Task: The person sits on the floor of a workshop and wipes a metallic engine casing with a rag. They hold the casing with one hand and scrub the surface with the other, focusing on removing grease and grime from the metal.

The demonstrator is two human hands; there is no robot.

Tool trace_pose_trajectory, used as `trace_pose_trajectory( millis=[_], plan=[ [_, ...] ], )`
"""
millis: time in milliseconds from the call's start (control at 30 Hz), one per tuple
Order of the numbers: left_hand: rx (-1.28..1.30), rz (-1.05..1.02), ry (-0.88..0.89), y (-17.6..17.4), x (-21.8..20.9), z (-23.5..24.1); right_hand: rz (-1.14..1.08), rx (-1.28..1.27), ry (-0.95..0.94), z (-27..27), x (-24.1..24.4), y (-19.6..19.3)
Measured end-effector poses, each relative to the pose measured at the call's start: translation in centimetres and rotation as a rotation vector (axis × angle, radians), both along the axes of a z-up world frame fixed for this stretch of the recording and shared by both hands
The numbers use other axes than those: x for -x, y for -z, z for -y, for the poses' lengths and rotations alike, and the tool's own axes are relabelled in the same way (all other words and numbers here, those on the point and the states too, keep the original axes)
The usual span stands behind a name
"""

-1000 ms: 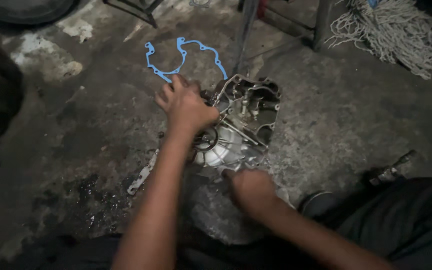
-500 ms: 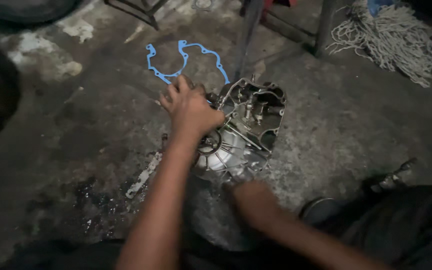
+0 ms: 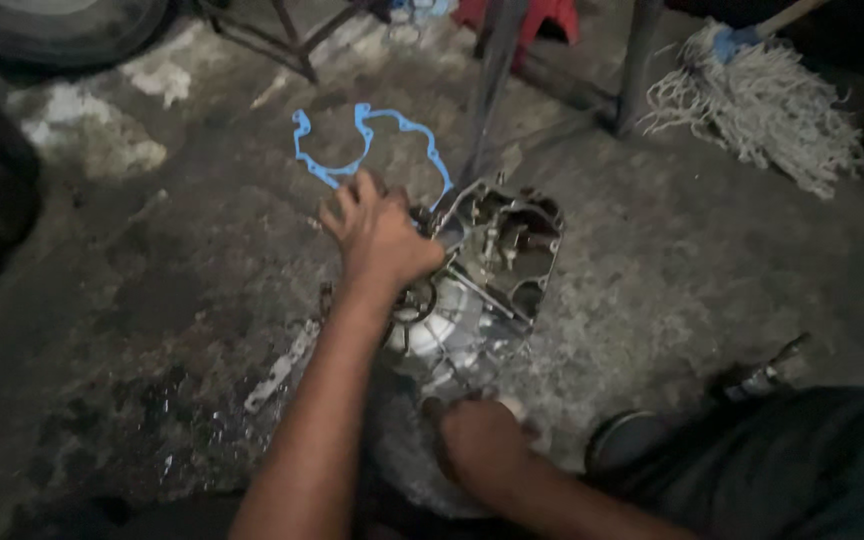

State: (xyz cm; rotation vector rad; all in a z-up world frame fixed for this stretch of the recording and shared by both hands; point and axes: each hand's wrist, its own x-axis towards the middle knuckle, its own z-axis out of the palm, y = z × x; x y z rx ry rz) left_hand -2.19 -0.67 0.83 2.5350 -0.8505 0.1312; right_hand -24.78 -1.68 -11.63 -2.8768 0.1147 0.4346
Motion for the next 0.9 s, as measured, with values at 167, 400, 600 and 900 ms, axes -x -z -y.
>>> trace_pose_trajectory(
  millis=[167,400,600,900],
  plan=[
    [-0.043,-0.003,-0.021,-0.4,0.3,0.0,0.017,0.049,0.03,4.3,-0.8,2.2],
    [-0.084,-0.024,-0.012,-0.8,0.4,0.0,0.099,-0.14,0.116,7.4,-0.6,0.1],
    [-0.044,-0.06,-0.018,-1.6,0.7,0.6,0.052,-0.04,0.068,2.9,-1.0,0.5],
    [-0.067,-0.003,0.0,-2.3,1.7,1.0,-0.179,-0.386,0.252,3.4,-0.8,-2.6]
  ],
)
